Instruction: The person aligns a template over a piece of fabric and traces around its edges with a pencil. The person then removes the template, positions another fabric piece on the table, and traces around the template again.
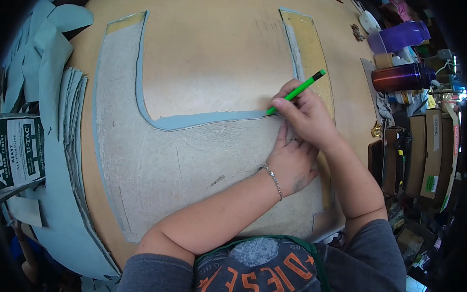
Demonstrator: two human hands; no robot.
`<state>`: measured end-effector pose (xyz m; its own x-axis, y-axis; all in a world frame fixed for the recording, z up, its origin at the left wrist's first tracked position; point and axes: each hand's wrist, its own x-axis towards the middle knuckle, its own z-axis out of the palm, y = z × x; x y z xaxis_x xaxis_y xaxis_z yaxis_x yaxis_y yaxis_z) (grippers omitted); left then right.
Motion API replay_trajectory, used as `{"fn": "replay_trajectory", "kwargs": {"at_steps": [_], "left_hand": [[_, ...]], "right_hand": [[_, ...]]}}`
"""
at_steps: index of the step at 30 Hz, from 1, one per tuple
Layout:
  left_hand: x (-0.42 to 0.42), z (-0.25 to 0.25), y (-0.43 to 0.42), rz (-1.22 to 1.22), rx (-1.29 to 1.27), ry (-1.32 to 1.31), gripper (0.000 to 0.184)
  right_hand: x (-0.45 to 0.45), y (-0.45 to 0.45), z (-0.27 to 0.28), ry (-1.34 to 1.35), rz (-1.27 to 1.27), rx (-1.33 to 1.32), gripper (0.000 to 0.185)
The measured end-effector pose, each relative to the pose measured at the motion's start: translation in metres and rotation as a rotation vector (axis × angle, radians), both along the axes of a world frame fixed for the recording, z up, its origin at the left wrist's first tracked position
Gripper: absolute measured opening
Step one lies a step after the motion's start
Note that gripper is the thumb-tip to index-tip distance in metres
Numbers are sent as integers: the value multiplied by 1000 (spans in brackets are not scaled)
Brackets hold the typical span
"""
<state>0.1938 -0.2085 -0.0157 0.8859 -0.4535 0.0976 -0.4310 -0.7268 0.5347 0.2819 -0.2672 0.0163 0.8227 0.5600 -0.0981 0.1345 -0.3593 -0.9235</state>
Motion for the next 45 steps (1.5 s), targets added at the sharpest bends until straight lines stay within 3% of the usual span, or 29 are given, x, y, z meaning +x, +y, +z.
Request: {"fn": "replay_trajectory", "kwargs": {"at_steps": [6,9,15,18,22,25,28,33,35,38,45], "left_hand": [[-1,7,2,33,-1,-37,63],[0,7,2,28,-1,-29,63],[0,11,2,22,-10,-1,65],[1,14,2,13,-25,16,62],[10,22,12,-50,-5,-9,50],[43,24,31,-105,-272,190,39],[101,20,41,38,-327,-50,34],[192,8,34,280,231,-185,51],[200,3,33,288,310,-129,58],[201,1,35,262,349,-135,62],[201,8,34,254,355,-76,62]], "right_hand": [[61,-43,14,42,41,-162,18],[105,-40,12,-19,81,-292,13],[169,-5,19,-152,-19,-310,18],[224,1,-14,-132,-244,78,20],[231,4,-43,-353,-716,453,24],[236,0,-50,-390,-721,299,30],[235,2,-51,-423,-703,242,33],[246,5,-56,-445,-621,257,32],[248,6,-62,-457,-574,336,33],[235,5,-46,-500,-610,155,34],[232,7,-42,-460,-571,78,34]]}}
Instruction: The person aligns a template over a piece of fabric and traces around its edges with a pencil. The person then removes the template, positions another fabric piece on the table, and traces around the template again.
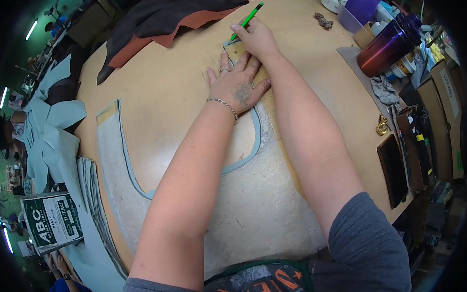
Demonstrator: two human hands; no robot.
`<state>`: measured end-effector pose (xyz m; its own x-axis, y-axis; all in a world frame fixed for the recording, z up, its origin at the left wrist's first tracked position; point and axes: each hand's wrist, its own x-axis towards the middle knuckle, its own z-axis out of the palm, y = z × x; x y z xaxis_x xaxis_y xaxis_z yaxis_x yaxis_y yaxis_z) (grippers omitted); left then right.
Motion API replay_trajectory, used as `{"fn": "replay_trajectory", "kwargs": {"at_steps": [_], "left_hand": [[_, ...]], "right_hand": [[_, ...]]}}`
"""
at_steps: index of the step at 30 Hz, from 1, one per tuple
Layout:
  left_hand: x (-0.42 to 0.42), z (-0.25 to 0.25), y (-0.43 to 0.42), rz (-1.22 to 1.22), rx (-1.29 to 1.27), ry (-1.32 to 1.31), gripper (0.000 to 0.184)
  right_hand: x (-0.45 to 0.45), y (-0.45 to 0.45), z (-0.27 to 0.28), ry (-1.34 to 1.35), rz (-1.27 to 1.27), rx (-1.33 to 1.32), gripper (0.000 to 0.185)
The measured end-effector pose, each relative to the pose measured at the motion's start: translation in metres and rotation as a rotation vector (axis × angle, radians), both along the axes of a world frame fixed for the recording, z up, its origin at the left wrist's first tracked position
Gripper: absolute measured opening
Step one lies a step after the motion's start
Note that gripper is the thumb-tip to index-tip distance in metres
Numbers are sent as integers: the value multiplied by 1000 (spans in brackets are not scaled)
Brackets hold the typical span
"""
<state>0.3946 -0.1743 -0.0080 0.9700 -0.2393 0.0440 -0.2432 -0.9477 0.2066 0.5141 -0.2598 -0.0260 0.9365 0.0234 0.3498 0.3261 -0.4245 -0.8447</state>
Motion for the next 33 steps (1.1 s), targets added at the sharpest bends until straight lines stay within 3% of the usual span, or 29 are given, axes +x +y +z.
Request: {"fn": "replay_trajectory", "kwargs": {"at_steps": [5,8,11,14,17,20,23,29,33], "left_hand": [[-1,2,0,0,-12,19,63],[2,-3,0,4,60,-2,65],[0,-1,-1,7,46,-13,64],[-1,0,-1,11,-16,-14,64],[-1,1,-1,7,-16,3,65],[0,-2,-1,14,12,-10,69],[-1,2,-1,13,5,24,73],[14,30,-14,-174,193,149,101],[28,56,-30,-216,341,371,106]], "right_hand": [[1,-10,4,9,-31,-161,32],[4,-37,11,128,-79,-15,32],[-3,-20,16,71,-88,-238,30],[-7,1,14,-37,0,-277,30],[3,-25,11,-19,-189,-311,31],[-11,-55,14,39,-390,-126,25],[-11,-77,-10,37,-290,353,24],[-35,-69,-5,-69,-196,107,20],[-42,-68,-5,-61,-147,13,21]]}}
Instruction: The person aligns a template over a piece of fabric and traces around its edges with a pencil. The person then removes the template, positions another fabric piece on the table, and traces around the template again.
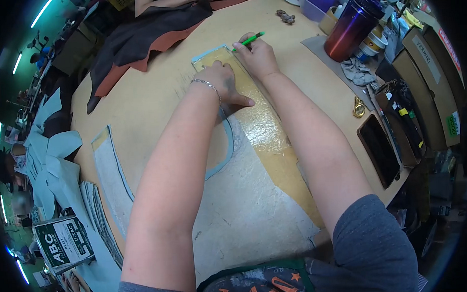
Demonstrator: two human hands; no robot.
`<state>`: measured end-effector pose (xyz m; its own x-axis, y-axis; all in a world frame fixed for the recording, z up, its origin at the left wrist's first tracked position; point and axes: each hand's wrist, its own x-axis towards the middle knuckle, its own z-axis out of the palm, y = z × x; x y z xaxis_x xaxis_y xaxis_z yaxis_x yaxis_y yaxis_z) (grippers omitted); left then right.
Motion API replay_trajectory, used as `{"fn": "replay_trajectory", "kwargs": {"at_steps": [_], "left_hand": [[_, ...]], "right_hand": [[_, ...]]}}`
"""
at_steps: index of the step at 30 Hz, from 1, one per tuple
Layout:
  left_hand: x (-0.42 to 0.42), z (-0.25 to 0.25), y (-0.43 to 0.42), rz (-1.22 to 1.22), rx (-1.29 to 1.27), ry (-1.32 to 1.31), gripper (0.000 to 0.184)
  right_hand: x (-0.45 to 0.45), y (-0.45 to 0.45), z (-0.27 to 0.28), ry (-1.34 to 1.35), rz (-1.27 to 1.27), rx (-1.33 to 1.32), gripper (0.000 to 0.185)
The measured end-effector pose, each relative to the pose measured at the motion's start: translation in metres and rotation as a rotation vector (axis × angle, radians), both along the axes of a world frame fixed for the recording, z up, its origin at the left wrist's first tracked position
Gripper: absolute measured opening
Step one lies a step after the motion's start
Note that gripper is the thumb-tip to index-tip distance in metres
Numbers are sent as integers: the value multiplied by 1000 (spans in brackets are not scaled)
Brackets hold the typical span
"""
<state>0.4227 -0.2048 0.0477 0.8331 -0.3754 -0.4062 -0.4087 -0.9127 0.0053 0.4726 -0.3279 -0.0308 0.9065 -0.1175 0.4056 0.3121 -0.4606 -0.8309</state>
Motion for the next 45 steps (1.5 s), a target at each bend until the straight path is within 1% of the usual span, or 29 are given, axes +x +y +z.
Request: {"fn": "replay_trajectory", "kwargs": {"at_steps": [3,5,7,8,10,11,14,16,18,19,21,22,24,25,28,31,34,37,38,39,42,44,45], "left_hand": [[0,6,-5,-10,22,11,105],[-1,3,-4,4,20,2,106],[0,-2,-4,30,26,1,106],[0,-2,-4,42,26,-6,105],[-4,-7,-4,71,11,-66,89],[-8,-9,-6,81,9,-95,81],[-52,-17,-20,-83,143,-287,52],[-109,-8,-33,-78,16,-245,36],[-150,6,-41,-135,-176,-71,54],[-165,4,-46,-159,-163,-112,61],[-185,-2,-54,-191,-149,-208,75],[-188,-4,-55,-194,-150,-208,80],[-187,-5,-53,-205,-147,-205,90],[-189,-5,-53,-194,-144,-187,91],[-186,-4,-55,-175,-144,-142,91],[-185,5,-61,-182,-75,-70,90],[-185,-1,-59,-198,-88,-99,85],[-184,-6,-59,-198,-86,-117,87],[-184,-7,-58,-192,-90,-131,87],[-186,3,-63,-165,-18,-77,92],[-184,1,-63,-160,-3,-55,93],[-187,4,-65,-132,13,-51,91],[-190,8,-66,-123,24,-55,90]], "right_hand": [[-38,-5,14,-7,-43,-148,22],[-81,-12,17,-7,-19,-193,20],[-136,-26,26,2,22,-201,18],[-156,-33,24,24,34,-150,18],[-185,-46,21,65,48,-46,18],[-189,-48,21,90,44,-40,18],[-190,-52,23,149,56,-38,18],[-183,-57,27,164,80,-73,18],[-178,-61,33,177,96,-129,18],[-180,-62,34,193,107,-161,17],[-187,-61,31,132,126,-112,16],[-191,-60,31,102,140,-87,16],[-222,-63,31,34,82,-142,15],[-243,-66,32,3,50,-172,15],[-307,-85,31,92,33,7,14],[-310,-91,27,66,2,-16,13],[-277,-81,22,52,-10,-44,12],[-270,-76,24,57,-6,-24,12],[-282,-78,28,108,-18,-52,12],[-305,-85,34,156,-29,-83,11],[-389,-117,50,313,-25,-175,12],[-436,-138,69,382,77,-249,14],[-451,-140,77,382,50,-201,14]]}}
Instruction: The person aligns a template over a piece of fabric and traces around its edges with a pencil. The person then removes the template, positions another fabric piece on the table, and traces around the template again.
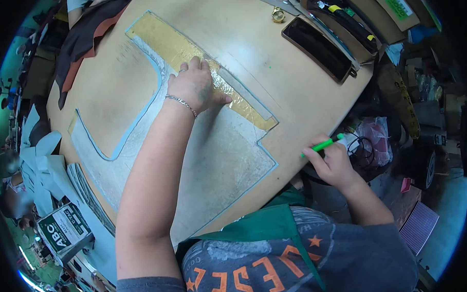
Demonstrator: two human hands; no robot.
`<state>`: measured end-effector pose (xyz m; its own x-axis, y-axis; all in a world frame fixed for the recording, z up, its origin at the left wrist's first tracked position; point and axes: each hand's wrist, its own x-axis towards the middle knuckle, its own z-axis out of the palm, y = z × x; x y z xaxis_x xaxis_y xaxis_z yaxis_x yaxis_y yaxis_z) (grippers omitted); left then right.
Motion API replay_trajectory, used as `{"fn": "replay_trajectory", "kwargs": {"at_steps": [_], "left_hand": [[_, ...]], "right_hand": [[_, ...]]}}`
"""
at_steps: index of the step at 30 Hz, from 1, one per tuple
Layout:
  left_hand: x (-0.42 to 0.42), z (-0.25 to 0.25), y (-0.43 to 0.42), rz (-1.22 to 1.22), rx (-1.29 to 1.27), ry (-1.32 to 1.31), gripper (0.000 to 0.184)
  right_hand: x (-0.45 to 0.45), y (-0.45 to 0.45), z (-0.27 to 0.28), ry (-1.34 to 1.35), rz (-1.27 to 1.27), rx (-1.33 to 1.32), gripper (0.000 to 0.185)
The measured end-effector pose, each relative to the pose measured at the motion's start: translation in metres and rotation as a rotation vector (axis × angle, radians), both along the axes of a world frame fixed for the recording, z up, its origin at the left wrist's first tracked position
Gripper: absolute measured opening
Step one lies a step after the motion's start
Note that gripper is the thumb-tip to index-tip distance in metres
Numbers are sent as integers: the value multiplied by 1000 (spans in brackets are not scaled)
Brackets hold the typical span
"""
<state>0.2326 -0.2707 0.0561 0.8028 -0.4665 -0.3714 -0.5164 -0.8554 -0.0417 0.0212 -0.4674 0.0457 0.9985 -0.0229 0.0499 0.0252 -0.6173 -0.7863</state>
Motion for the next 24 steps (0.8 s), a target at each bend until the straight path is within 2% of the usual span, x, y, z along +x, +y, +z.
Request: {"fn": "replay_trajectory", "kwargs": {"at_steps": [3,6,9,11,13,15,18,21,24], "left_hand": [[-17,-9,11,18,-131,-141,79],[-56,-25,44,75,-378,-210,64],[-108,-39,109,274,-620,-360,45],[-133,-37,131,359,-602,-383,43],[-139,-28,123,281,-626,-384,46],[-135,-19,106,187,-601,-382,50],[-118,-15,62,88,-481,-322,57],[-95,-15,24,89,-377,-220,64],[-76,-30,1,85,-308,-184,77]], "right_hand": [[-17,2,17,-38,-96,111,14],[-1,19,22,-81,-140,154,13],[29,25,13,-59,-135,245,14],[63,24,-14,-84,-124,567,13],[101,32,-36,-160,-115,786,12],[136,43,-58,-219,-146,809,13],[164,54,-74,-274,-162,664,13],[169,61,-75,-237,-185,692,13],[172,58,-80,-306,-198,499,15]]}}
